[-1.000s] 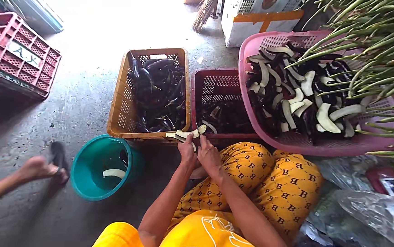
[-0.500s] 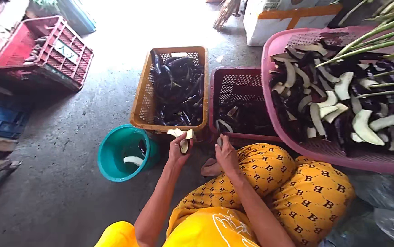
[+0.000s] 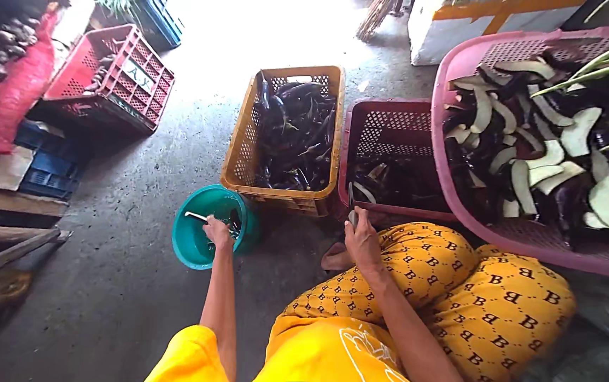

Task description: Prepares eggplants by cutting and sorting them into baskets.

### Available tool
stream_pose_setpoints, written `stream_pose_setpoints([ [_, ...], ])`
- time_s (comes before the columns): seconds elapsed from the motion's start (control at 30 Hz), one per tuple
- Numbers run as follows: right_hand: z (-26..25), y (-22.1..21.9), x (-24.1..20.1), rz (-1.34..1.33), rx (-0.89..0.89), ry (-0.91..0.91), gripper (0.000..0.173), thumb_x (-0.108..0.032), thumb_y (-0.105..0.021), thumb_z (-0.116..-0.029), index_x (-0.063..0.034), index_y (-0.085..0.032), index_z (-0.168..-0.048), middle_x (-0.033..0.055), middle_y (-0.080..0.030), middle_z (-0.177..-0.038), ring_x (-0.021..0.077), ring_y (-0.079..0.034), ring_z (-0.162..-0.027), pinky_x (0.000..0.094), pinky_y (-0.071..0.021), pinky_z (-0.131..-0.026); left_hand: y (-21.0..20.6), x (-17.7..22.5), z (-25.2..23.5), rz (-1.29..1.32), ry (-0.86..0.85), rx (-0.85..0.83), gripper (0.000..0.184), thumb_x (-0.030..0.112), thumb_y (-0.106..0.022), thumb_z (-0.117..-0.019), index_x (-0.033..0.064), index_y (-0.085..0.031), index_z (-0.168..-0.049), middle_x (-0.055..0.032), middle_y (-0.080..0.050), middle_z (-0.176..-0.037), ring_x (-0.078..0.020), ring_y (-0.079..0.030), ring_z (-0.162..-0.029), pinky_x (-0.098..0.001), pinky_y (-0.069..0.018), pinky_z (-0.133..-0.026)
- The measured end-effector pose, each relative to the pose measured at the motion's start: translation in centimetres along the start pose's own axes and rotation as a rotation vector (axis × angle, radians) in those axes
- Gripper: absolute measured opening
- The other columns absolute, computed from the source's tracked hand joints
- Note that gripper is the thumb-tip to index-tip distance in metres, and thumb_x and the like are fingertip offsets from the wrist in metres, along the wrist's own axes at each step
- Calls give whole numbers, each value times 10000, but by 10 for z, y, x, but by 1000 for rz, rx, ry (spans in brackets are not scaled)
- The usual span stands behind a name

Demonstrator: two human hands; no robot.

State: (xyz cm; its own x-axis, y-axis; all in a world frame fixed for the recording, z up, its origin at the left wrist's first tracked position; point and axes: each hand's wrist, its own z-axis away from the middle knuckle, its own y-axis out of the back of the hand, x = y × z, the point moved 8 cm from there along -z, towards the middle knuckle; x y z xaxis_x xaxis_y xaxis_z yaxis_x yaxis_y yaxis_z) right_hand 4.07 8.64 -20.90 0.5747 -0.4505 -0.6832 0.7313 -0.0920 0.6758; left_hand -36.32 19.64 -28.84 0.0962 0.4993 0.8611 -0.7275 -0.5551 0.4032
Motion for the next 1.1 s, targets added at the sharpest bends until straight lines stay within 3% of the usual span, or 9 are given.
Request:
stream_pose_setpoints([
  [0.03,0,1,0,-10,11,0,482,-106,-492,-1061,73,-408,-1501,283,-583,-1400,401,-668,-1173,498,-517,-1009,-10,12,22,-1,-64,-45,541,304,-293,-1126,-123,-474,-1403,-342,-525,-1361,-399,-561,-1209,-538,-452,-1018],
  [0.1,-1,3,0,-36,32,-6,475,-108,-492,-1062,72,-417,-1495,282,-591,-1390,399,-670,-1167,496,-519,-1007,-40,39,76,7,-174,-217,476,256,-358,-1116,-119,-537,-1349,-325,-573,-1298,-383,-566,-1197,-530,-454,-1020],
  [0.17,-1,5,1,-62,29,-31,479,-122,-478,-1071,66,-403,-1506,280,-591,-1387,395,-660,-1184,497,-508,-1025,-77,60,135,135,-182,-427,403,193,-382,-1120,-107,-512,-1354,-229,-617,-1203,-225,-620,-1060,-383,-511,-954],
  [0.23,1,8,3,-91,74,-27,484,-129,-488,-1067,69,-409,-1500,291,-601,-1364,407,-663,-1170,514,-510,-1015,-114,63,177,337,-81,-593,298,112,-448,-1091,-92,-513,-1298,-146,-643,-1039,-149,-645,-875,-314,-557,-820],
  [0.3,4,12,3,-115,163,9,493,-118,-515,-1044,86,-427,-1484,306,-613,-1334,422,-685,-1111,529,-535,-966,-145,60,206,486,57,-683,151,27,-511,-1047,-62,-545,-1163,-92,-658,-875,-128,-655,-734,-284,-583,-725],
  [0.4,10,18,2,-79,256,55,487,-69,-512,-1018,103,-441,-1468,300,-621,-1324,412,-720,-1004,517,-572,-873,-177,49,233,590,205,-735,131,-21,-542,-1020,-75,-552,-1139,-116,-677,-879,-154,-684,-739,-294,-605,-740],
  [0.6,16,9,-3,69,263,115,443,-56,-511,-1009,90,-518,-1427,289,-646,-1292,405,-742,-882,510,-594,-769,-199,26,248,559,288,-672,215,21,-569,-1024,-107,-530,-1194,-160,-656,-934,-173,-674,-762,-299,-597,-751],
  [0.8,16,4,-5,113,238,143,441,-57,-518,-1006,63,-541,-1430,281,-666,-1269,408,-747,-876,504,-600,-761,-208,29,236,467,159,-708,211,7,-597,-1007,-108,-556,-1179,-178,-668,-939,-192,-681,-791,-329,-597,-773],
  [1.1,15,-3,-9,297,36,35,492,-79,-449,-1043,10,-448,-1526,256,-606,-1380,384,-737,-925,480,-583,-811,-211,37,228,363,81,-709,154,9,-657,-971,-85,-607,-1083,-154,-669,-859,-183,-658,-732,-329,-576,-722],
])
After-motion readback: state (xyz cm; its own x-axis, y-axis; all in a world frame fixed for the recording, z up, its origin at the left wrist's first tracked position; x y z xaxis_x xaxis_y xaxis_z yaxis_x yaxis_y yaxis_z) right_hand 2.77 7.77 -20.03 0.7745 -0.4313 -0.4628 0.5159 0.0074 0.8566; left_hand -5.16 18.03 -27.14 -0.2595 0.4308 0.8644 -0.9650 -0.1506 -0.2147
